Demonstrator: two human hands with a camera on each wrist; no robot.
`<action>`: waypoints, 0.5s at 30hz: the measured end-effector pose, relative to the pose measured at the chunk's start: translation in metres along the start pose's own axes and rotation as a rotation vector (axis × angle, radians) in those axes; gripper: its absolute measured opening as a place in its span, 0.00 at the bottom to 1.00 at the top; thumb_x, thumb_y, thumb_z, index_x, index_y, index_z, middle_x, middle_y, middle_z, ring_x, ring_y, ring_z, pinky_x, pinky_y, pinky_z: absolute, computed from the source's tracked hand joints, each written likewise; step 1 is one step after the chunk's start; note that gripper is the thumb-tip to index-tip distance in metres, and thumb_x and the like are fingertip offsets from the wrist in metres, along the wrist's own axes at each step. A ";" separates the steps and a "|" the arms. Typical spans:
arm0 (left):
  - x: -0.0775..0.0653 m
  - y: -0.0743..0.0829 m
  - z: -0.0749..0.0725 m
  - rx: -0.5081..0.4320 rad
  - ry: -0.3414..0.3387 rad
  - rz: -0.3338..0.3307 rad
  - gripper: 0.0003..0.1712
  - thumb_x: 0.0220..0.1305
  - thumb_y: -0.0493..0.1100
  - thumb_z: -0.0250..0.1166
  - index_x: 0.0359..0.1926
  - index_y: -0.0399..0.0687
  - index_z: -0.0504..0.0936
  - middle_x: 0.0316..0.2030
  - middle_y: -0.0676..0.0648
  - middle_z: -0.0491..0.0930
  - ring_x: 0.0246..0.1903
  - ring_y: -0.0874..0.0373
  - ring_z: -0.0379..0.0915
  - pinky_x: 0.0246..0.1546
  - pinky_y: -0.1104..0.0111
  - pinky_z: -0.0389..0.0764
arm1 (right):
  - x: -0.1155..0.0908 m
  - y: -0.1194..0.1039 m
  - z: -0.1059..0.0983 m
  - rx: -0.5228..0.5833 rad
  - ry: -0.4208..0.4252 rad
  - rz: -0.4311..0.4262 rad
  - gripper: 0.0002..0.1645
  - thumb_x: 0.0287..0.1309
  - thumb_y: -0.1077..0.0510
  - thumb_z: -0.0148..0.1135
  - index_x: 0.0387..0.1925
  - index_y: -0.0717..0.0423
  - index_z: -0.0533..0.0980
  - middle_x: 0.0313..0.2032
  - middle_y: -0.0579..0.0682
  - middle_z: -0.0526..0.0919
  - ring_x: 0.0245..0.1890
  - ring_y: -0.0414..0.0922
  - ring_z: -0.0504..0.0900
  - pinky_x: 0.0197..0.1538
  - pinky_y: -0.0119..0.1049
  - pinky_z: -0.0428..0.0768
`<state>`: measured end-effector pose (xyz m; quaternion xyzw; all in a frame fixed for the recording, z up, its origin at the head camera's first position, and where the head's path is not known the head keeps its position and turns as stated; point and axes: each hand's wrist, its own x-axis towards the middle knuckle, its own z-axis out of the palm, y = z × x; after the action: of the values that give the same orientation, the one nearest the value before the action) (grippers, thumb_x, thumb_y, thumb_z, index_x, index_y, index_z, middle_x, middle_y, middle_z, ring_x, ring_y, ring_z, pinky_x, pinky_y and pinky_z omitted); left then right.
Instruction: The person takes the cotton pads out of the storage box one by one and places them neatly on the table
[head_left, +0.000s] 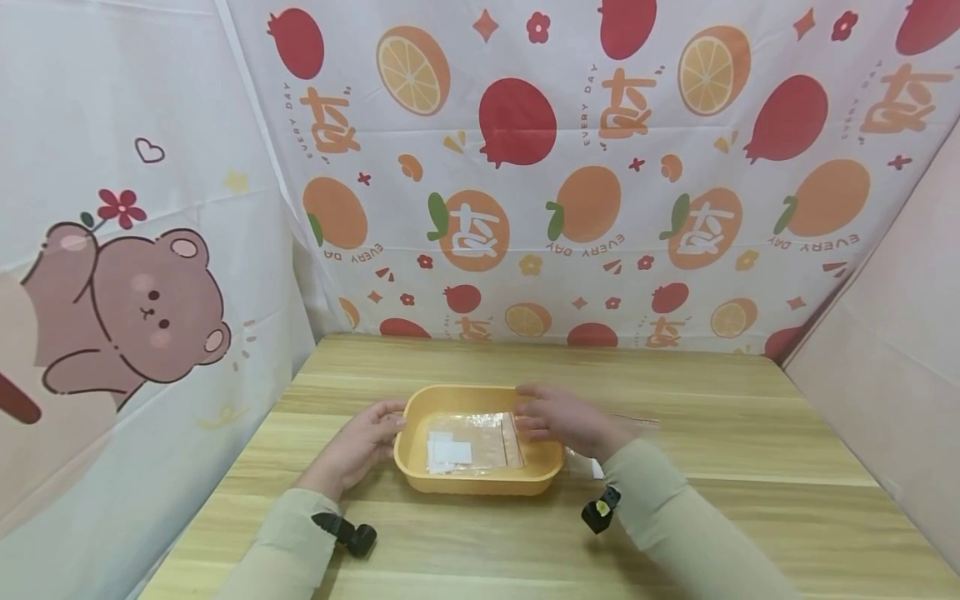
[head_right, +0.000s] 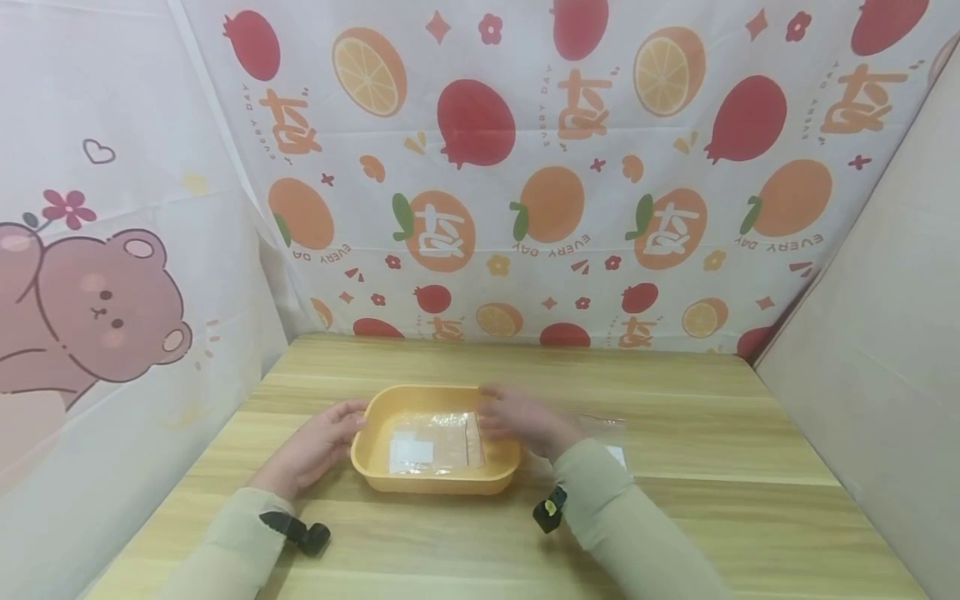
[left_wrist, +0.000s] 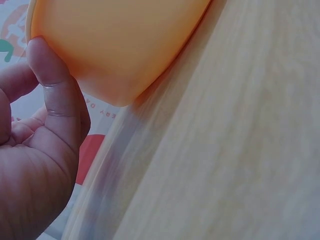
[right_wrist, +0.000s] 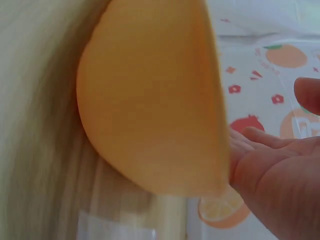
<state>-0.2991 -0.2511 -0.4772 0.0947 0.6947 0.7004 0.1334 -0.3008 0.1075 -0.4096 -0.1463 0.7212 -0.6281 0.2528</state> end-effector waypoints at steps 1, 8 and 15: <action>0.000 0.000 0.000 -0.001 0.002 -0.001 0.29 0.77 0.38 0.55 0.70 0.27 0.60 0.50 0.35 0.77 0.41 0.55 0.78 0.39 0.65 0.84 | 0.002 0.000 0.003 -0.012 0.004 0.011 0.38 0.73 0.57 0.53 0.76 0.67 0.52 0.71 0.72 0.61 0.66 0.66 0.69 0.65 0.55 0.73; -0.002 0.000 0.000 -0.010 0.003 -0.007 0.29 0.77 0.39 0.55 0.71 0.28 0.59 0.53 0.32 0.76 0.43 0.53 0.78 0.41 0.63 0.84 | 0.009 0.000 0.017 -0.073 0.022 0.060 0.38 0.73 0.56 0.52 0.77 0.66 0.53 0.71 0.70 0.60 0.66 0.68 0.68 0.61 0.57 0.75; -0.002 -0.001 0.000 -0.012 0.005 -0.011 0.30 0.77 0.39 0.55 0.71 0.28 0.59 0.54 0.32 0.75 0.44 0.53 0.78 0.42 0.64 0.84 | 0.014 0.004 0.022 -0.086 0.029 0.077 0.38 0.73 0.54 0.51 0.76 0.66 0.53 0.70 0.70 0.62 0.66 0.69 0.68 0.57 0.56 0.79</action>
<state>-0.2976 -0.2515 -0.4779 0.0885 0.6913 0.7041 0.1359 -0.3000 0.0829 -0.4173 -0.1199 0.7562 -0.5884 0.2599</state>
